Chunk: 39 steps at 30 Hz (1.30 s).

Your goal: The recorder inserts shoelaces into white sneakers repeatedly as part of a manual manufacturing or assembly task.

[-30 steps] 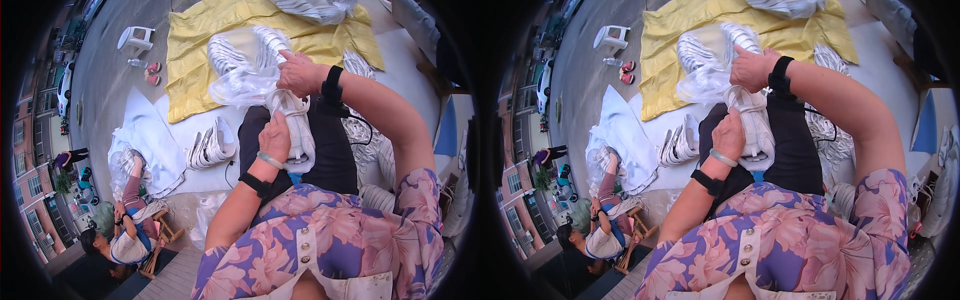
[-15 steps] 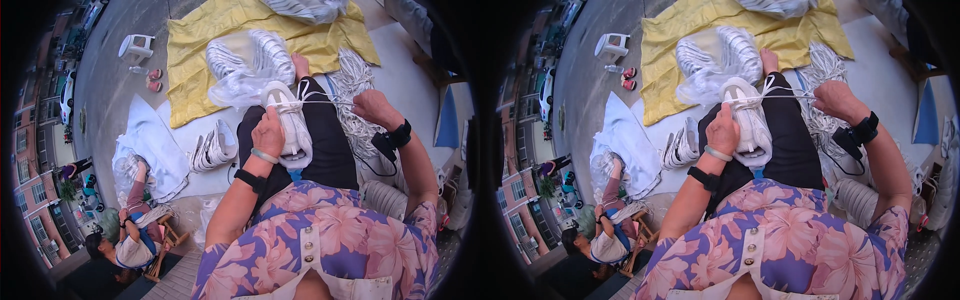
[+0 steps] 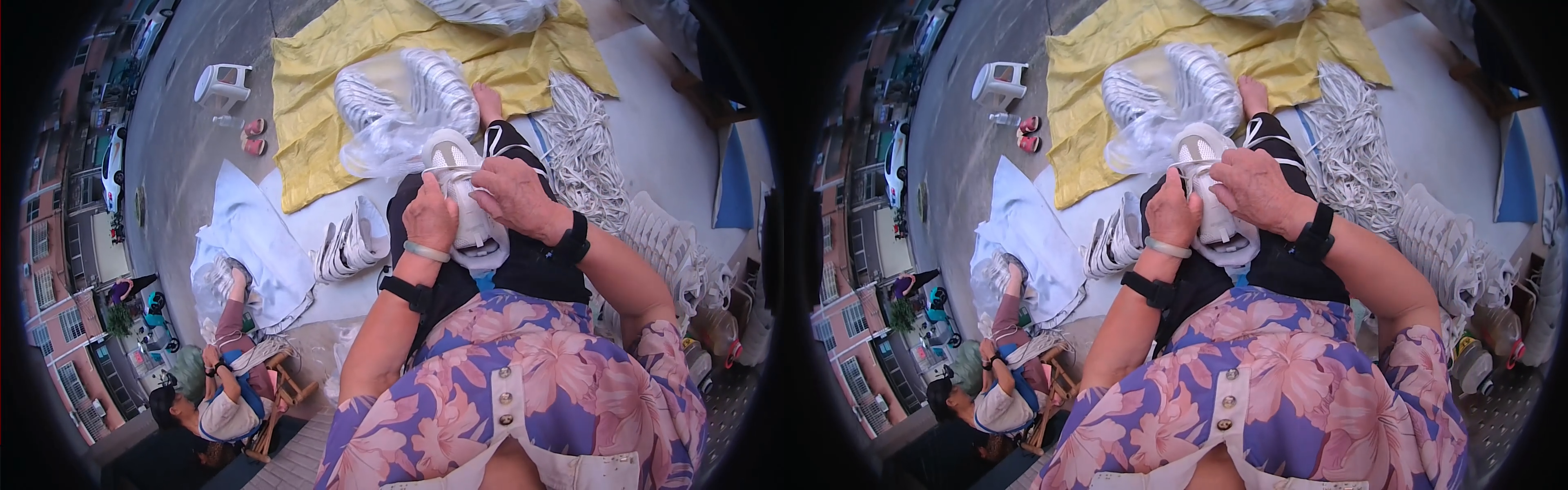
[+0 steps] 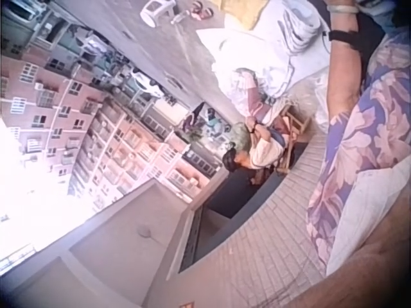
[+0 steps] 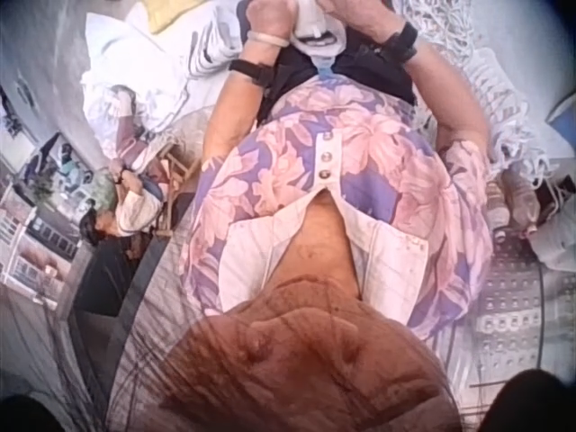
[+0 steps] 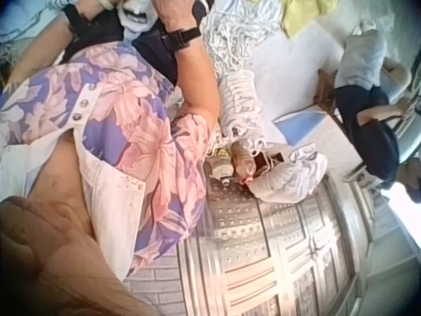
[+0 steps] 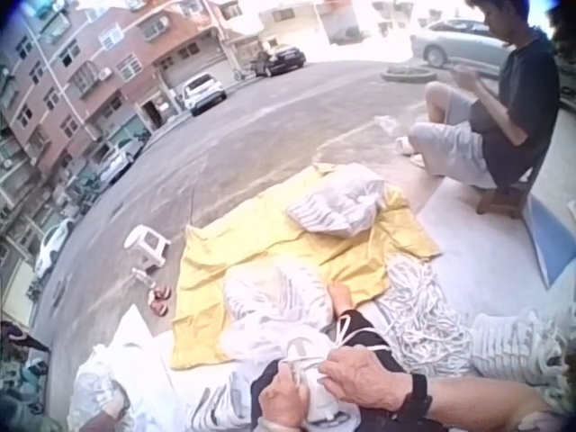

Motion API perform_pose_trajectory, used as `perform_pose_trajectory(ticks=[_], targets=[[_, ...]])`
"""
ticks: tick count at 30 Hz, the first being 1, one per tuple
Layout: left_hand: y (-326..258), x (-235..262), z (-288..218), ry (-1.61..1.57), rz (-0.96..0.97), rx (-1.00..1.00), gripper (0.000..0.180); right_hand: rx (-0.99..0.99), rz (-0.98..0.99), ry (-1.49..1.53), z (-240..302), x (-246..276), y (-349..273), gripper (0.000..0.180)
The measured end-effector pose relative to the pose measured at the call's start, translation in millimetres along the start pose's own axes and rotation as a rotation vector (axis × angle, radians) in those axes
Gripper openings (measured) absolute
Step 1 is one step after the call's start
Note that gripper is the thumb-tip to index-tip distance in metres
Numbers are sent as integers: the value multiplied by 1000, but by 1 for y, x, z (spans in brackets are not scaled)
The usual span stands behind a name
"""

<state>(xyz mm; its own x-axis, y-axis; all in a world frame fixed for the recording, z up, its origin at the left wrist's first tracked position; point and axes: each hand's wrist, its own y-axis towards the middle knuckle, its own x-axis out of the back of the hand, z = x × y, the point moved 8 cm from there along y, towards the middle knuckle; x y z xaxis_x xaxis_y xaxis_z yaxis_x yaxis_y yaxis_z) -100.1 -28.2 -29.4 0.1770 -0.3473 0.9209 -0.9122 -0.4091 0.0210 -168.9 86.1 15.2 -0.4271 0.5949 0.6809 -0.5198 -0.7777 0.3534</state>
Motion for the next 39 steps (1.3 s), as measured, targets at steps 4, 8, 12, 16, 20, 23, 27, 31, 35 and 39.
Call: perform_pose_trajectory(ticks=[4,8,12,16,20,23,27,31,35,39], targets=[[1,-4,0,50,95,55,28,-68,60,38,0,-28,9,11],[1,-8,4,19,56,72,23,-232,176,50,-15,-48,9,14],[3,-11,4,12,61,6,16,-292,224,45,-19,-55,9,15],[4,-11,4,-13,136,-40,12,-321,210,-7,-20,-58,9,17],[0,-5,3,-65,126,-75,12,-335,194,-63,-16,-56,8,19],[-4,-1,-3,-91,135,-131,14,-362,200,-79,-15,-59,4,19],[-6,4,-6,-116,112,-188,13,-332,185,-145,-14,-62,2,19],[3,-3,-1,-99,197,-191,13,-237,80,-232,-16,-66,8,23],[7,-10,1,-41,191,-98,12,-256,83,-190,-22,-70,9,24],[6,-9,7,-9,148,-27,14,-273,87,-192,-20,-67,8,24]])
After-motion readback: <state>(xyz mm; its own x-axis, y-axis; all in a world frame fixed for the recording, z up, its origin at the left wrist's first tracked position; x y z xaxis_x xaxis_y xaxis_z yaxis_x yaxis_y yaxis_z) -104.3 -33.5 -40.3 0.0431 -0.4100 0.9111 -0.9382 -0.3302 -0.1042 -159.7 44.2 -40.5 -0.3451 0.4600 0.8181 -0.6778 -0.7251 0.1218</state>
